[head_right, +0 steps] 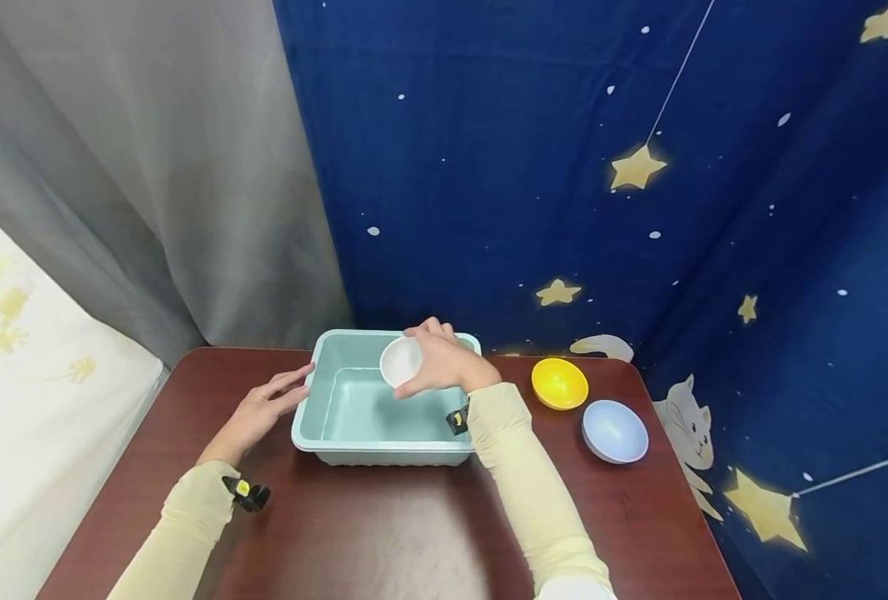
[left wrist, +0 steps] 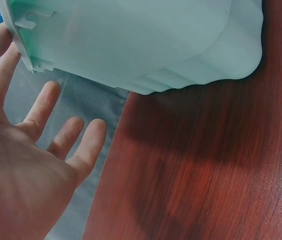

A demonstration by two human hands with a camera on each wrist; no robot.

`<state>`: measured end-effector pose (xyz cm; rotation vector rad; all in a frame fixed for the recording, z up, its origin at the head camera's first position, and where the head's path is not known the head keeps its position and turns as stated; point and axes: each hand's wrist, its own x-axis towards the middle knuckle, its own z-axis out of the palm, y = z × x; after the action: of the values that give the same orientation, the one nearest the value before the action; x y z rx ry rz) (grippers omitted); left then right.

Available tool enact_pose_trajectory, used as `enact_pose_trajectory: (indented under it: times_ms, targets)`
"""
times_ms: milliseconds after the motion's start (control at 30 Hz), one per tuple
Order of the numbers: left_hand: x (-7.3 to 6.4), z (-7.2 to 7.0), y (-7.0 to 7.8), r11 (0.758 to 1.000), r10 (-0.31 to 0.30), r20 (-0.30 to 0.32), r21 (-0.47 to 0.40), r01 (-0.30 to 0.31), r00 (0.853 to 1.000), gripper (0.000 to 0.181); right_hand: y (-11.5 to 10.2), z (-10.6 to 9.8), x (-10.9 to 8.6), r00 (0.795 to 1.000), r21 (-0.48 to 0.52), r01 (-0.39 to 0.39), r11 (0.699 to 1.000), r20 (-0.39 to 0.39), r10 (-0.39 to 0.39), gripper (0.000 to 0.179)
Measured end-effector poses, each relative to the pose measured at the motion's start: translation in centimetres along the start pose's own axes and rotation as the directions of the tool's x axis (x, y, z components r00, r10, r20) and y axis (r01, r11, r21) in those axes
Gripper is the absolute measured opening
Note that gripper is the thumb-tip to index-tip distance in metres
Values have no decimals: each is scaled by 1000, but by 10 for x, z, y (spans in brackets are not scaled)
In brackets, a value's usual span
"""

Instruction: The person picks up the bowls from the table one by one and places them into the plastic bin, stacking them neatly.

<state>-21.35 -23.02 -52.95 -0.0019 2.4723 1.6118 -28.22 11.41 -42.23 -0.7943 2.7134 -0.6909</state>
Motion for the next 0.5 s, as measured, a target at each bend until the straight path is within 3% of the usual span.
enact_pose_trajectory:
  times_ms: [500]
  targets:
    - [-4,0,-1,999,-8,-4,-34,8,1000,63,-2,24,19,997,-21,57,998,60,-55,105]
